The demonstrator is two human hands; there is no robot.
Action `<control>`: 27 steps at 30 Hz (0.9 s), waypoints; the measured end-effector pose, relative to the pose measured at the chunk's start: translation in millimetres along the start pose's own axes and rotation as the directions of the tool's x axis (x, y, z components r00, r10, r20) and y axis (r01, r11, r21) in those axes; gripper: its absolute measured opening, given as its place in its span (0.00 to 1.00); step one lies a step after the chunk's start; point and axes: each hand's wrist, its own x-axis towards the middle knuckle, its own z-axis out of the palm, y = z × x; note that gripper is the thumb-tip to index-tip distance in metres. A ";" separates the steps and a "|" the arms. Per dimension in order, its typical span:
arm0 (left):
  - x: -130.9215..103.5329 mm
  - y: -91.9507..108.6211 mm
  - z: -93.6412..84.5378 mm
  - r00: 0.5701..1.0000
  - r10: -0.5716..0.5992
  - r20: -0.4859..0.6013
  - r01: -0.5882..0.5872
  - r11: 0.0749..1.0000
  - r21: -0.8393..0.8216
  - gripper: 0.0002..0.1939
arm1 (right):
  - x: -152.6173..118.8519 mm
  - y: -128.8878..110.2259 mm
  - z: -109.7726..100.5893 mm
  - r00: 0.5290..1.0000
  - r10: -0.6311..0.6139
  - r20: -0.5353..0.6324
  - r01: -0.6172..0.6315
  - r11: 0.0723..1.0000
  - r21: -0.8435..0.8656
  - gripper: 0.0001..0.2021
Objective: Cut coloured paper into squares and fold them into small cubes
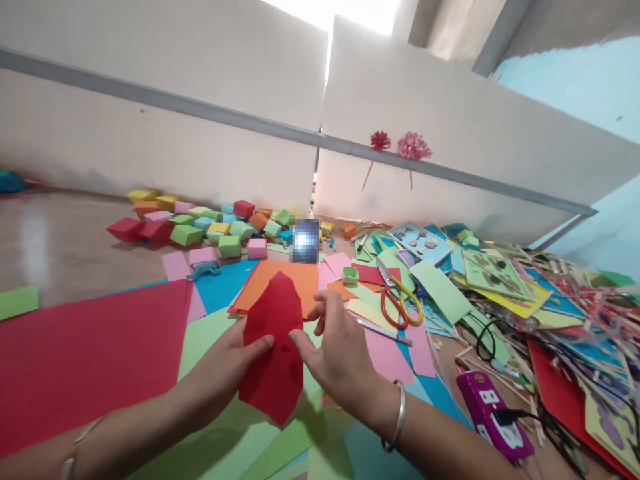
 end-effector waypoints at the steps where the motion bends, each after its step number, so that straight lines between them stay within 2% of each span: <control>1: 0.2 0.5 0.5 1.000 0.007 -0.015 -0.008 1.000 -0.009 0.15 | 5.2 -0.6 1.5 0.997 0.078 -0.005 -0.077 0.996 0.054 0.15; 3: 0.6 0.8 1.7 0.999 0.027 -0.039 -0.028 0.999 -0.020 0.16 | 11.9 -2.4 6.4 0.982 0.183 0.034 -0.186 0.970 0.157 0.20; 5: 1.0 0.5 2.6 0.999 0.035 -0.030 -0.036 0.999 -0.021 0.18 | 13.6 -3.3 12.5 0.977 0.207 0.059 -0.214 0.959 0.188 0.17; 9: 1.5 -1.0 3.1 0.999 0.046 0.008 -0.045 0.997 -0.058 0.21 | 9.9 0.8 22.9 0.994 0.108 0.022 -0.109 0.989 0.097 0.03; 12: 1.4 -1.0 2.9 0.999 0.033 0.002 -0.032 0.995 -0.092 0.22 | 6.7 5.9 26.9 1.000 0.028 -0.001 -0.028 0.998 0.052 0.04; 15: 2.7 -0.4 1.7 0.999 0.037 -0.007 -0.038 0.993 -0.112 0.18 | 4.0 8.0 28.8 1.000 -0.007 0.006 0.007 0.999 0.046 0.05; 17: 4.6 -0.1 0.4 0.999 0.046 -0.026 -0.048 0.994 -0.099 0.15 | 2.2 7.7 29.5 0.999 -0.035 0.019 0.034 0.998 0.059 0.05; 19: 6.7 -0.1 -0.8 0.998 0.041 -0.046 -0.044 0.996 -0.076 0.15 | 0.4 6.8 30.1 0.997 -0.067 0.039 0.064 0.995 0.070 0.06; 23: 9.1 -0.8 -2.3 0.998 0.016 -0.063 -0.021 0.998 -0.067 0.19 | -1.7 6.3 31.9 0.996 -0.068 0.063 0.060 0.992 0.113 0.07; 27: 9.0 -2.1 -3.7 0.996 0.086 0.018 -0.087 0.996 0.025 0.16 | -0.6 8.9 35.3 1.000 0.018 0.005 -0.018 0.983 0.183 0.05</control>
